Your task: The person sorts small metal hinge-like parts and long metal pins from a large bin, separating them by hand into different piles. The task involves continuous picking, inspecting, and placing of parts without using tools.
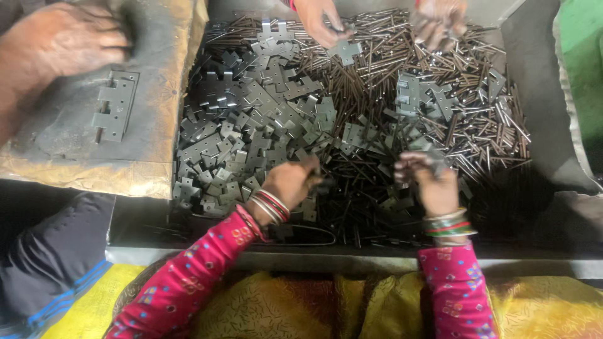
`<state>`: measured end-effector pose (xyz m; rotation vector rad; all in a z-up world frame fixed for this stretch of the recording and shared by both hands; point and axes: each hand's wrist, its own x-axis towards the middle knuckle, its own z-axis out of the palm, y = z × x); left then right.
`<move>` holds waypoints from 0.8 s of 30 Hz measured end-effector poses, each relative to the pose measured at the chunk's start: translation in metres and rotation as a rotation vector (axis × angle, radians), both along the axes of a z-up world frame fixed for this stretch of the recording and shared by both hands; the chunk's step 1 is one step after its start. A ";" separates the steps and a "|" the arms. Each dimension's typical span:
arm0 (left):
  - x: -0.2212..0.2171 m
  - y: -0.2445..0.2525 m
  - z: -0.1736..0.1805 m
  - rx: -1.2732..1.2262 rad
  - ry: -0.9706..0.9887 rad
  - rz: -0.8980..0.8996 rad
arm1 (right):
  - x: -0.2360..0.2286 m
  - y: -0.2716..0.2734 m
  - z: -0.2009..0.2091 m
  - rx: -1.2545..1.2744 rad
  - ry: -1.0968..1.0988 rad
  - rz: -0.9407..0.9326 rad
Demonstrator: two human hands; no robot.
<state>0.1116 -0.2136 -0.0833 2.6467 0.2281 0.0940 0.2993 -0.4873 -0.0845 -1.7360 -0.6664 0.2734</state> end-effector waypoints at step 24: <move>0.001 0.023 -0.007 -0.378 0.031 0.227 | 0.002 -0.001 -0.046 -1.119 -0.437 0.242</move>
